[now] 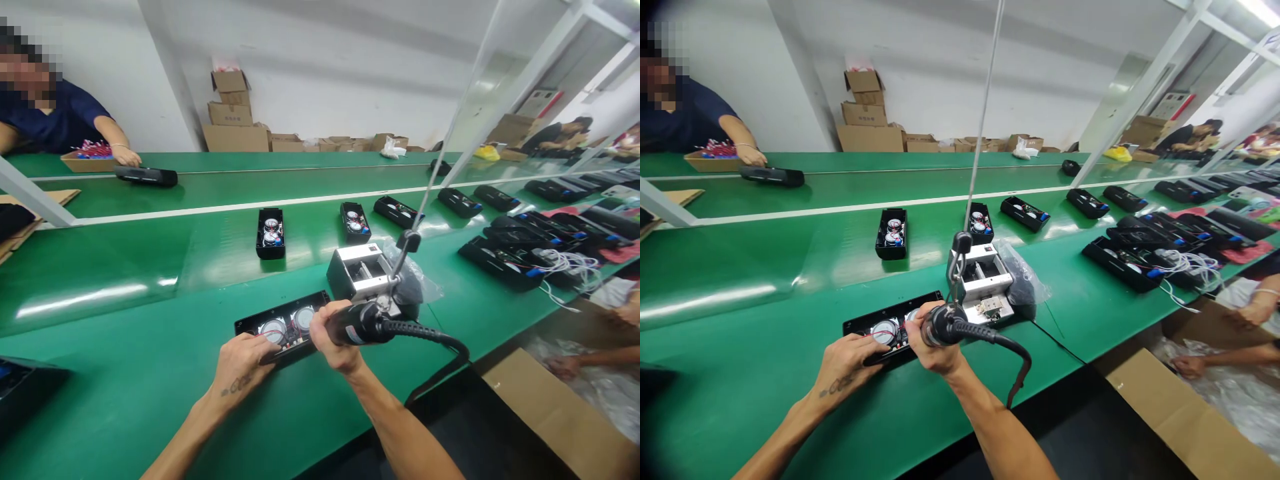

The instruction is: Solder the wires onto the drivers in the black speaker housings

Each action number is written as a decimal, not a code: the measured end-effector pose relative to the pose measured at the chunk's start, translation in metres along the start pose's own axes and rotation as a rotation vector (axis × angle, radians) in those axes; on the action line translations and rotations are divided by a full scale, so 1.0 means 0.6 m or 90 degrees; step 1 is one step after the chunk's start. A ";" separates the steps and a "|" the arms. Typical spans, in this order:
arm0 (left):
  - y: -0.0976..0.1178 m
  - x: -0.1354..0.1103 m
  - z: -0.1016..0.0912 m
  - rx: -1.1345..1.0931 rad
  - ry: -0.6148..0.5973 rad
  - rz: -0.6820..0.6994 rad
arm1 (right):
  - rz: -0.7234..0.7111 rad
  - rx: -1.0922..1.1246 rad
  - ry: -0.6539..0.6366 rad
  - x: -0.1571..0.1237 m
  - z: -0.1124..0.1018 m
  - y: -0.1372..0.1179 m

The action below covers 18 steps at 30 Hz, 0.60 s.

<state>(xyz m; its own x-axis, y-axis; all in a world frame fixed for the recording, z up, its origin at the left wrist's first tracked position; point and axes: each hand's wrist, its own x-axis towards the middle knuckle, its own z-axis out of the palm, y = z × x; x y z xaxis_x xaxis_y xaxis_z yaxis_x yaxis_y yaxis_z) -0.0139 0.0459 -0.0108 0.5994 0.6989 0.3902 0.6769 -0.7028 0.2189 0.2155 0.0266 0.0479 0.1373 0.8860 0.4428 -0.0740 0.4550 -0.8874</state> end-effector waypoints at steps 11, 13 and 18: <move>-0.007 -0.011 0.008 0.044 0.012 0.009 | -0.140 -0.016 0.286 0.031 -0.094 -0.096; 0.001 -0.009 0.010 0.046 0.029 0.024 | -0.169 -0.109 0.379 0.048 -0.137 -0.105; 0.008 -0.003 0.026 0.026 0.055 -0.004 | -0.145 -0.166 0.370 0.067 -0.189 -0.082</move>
<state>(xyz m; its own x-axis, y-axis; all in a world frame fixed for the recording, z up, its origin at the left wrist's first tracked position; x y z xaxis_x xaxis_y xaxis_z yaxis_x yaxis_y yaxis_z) -0.0053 0.0435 -0.0244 0.5572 0.6884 0.4644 0.6986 -0.6909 0.1859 0.3367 0.0301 0.0949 0.6358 0.5447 0.5469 0.2511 0.5240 -0.8139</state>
